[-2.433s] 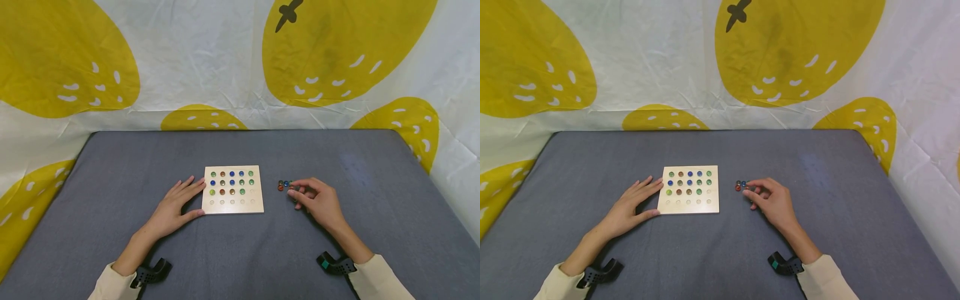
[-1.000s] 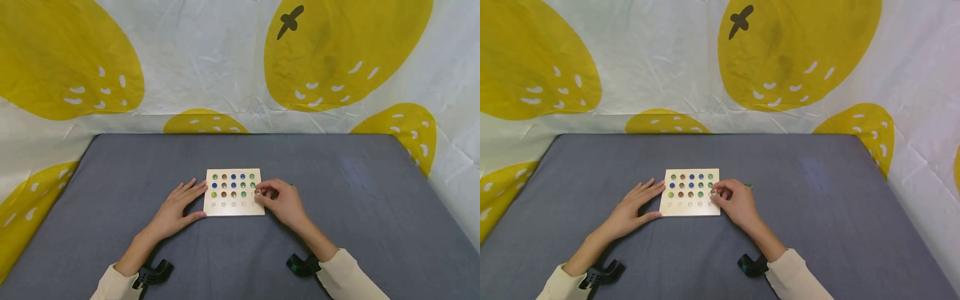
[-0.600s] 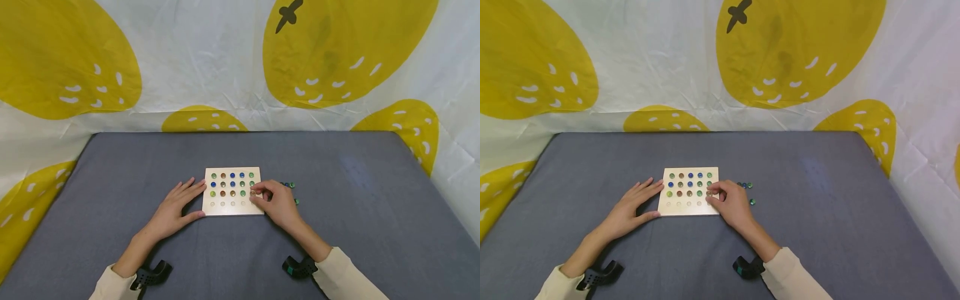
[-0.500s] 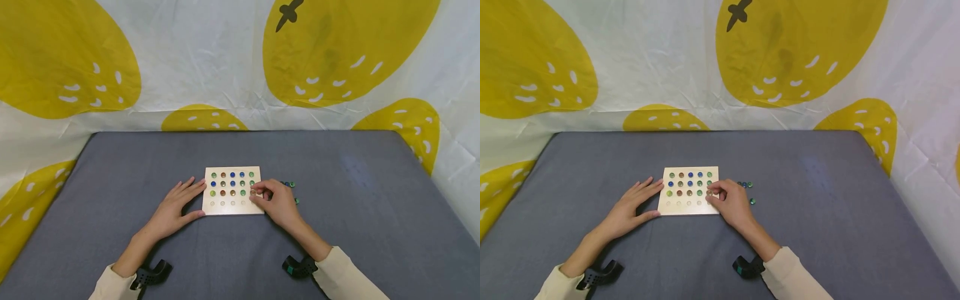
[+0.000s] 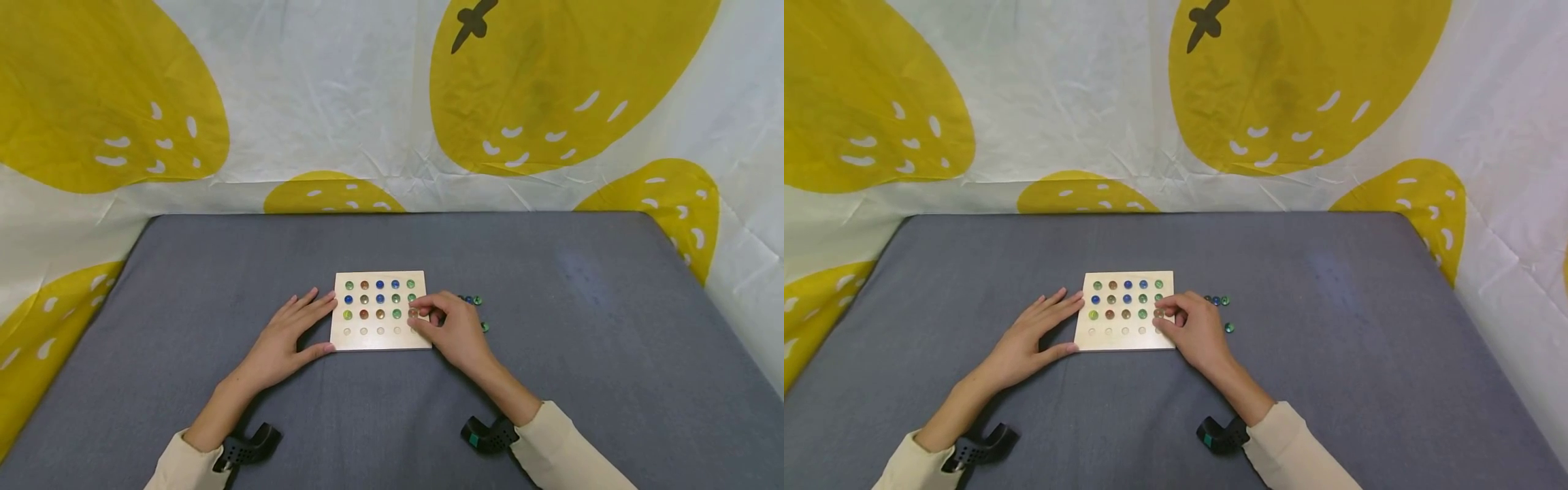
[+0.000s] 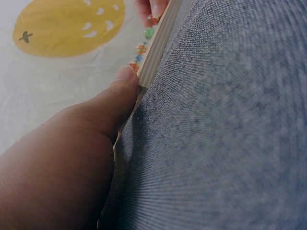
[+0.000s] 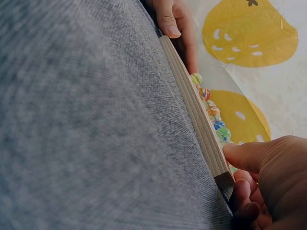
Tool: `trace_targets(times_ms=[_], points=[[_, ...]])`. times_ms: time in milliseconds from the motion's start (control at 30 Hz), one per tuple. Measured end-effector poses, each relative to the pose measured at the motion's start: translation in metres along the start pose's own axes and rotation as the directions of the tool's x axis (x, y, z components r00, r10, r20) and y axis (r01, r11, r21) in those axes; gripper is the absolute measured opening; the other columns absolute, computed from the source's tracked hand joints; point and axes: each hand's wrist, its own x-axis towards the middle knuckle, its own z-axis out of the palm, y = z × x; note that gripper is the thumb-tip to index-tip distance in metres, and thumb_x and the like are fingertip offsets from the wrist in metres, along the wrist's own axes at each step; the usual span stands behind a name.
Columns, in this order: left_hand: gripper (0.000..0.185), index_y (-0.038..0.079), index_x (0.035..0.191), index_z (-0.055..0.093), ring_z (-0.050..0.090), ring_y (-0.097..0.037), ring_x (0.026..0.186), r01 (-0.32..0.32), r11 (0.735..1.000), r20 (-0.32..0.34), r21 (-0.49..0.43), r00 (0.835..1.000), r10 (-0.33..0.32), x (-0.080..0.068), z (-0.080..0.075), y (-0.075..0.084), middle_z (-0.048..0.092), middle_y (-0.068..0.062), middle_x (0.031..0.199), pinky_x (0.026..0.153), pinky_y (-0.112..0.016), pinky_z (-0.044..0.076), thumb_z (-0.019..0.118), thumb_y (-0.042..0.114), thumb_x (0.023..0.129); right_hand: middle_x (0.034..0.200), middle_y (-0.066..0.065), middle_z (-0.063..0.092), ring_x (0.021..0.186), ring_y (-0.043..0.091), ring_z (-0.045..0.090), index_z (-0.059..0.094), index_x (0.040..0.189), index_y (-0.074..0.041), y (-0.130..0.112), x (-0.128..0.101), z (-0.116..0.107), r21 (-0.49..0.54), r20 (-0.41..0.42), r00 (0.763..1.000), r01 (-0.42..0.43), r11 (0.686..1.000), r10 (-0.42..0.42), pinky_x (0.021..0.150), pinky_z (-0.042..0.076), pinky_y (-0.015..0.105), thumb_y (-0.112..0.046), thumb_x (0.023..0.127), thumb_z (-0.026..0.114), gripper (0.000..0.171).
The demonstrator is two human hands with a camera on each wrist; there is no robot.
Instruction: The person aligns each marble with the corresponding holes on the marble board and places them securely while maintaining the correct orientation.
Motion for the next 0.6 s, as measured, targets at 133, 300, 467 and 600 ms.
trace_targets(times_ms=[133, 300, 467, 600], points=[[0.073, 0.016, 0.147, 0.041, 0.023, -0.029, 0.142, -0.004, 1.000, -0.002, 0.000, 1.000, 0.004, 0.0005, -0.0004, -0.0001, 0.036, 0.000, 0.151, 0.115, -0.048, 0.011, 0.071, 0.040, 0.085, 0.079, -0.001, 0.058, 0.063, 0.010, 0.049, 0.074, 0.096, -0.011, 0.0001, 0.0006, -0.0001, 0.004, -0.001, 1.000, 0.003, 1.000, -0.003, 0.055, 0.042, 0.026, -0.013, 0.079, 0.080, 0.018], [0.073, 0.016, 0.147, 0.041, 0.024, -0.029, 0.141, -0.006, 1.000, -0.004, 0.000, 1.000, 0.006, 0.0006, -0.0008, -0.0008, 0.036, 0.000, 0.151, 0.115, -0.049, 0.012, 0.071, 0.041, 0.085, 0.080, -0.001, 0.058, 0.063, 0.010, 0.049, 0.074, 0.096, -0.011, 0.0006, 0.0014, 0.0002, 0.006, -0.002, 1.000, 0.005, 1.000, -0.005, 0.055, 0.042, 0.025, -0.012, 0.079, 0.081, 0.018], [0.073, 0.016, 0.147, 0.041, 0.024, -0.029, 0.141, -0.006, 1.000, -0.006, -0.003, 1.000, 0.006, 0.0007, -0.0008, -0.0006, 0.036, 0.000, 0.151, 0.115, -0.050, 0.012, 0.070, 0.041, 0.086, 0.079, -0.001, 0.058, 0.063, 0.010, 0.049, 0.074, 0.095, -0.012, 0.0013, 0.0012, 0.0006, 0.008, -0.007, 1.000, 0.009, 1.000, -0.009, 0.055, 0.042, 0.025, -0.012, 0.079, 0.081, 0.018], [0.073, 0.015, 0.147, 0.042, 0.024, -0.030, 0.141, -0.012, 1.000, -0.011, -0.002, 1.000, 0.012, 0.0007, -0.0003, -0.0003, 0.037, 0.000, 0.151, 0.115, -0.050, 0.013, 0.071, 0.040, 0.085, 0.079, -0.002, 0.058, 0.062, 0.010, 0.049, 0.074, 0.096, -0.012, 0.0020, 0.0005, 0.0007, 0.021, -0.012, 1.000, 0.012, 1.000, -0.011, 0.055, 0.042, 0.025, -0.011, 0.079, 0.080, 0.019]])
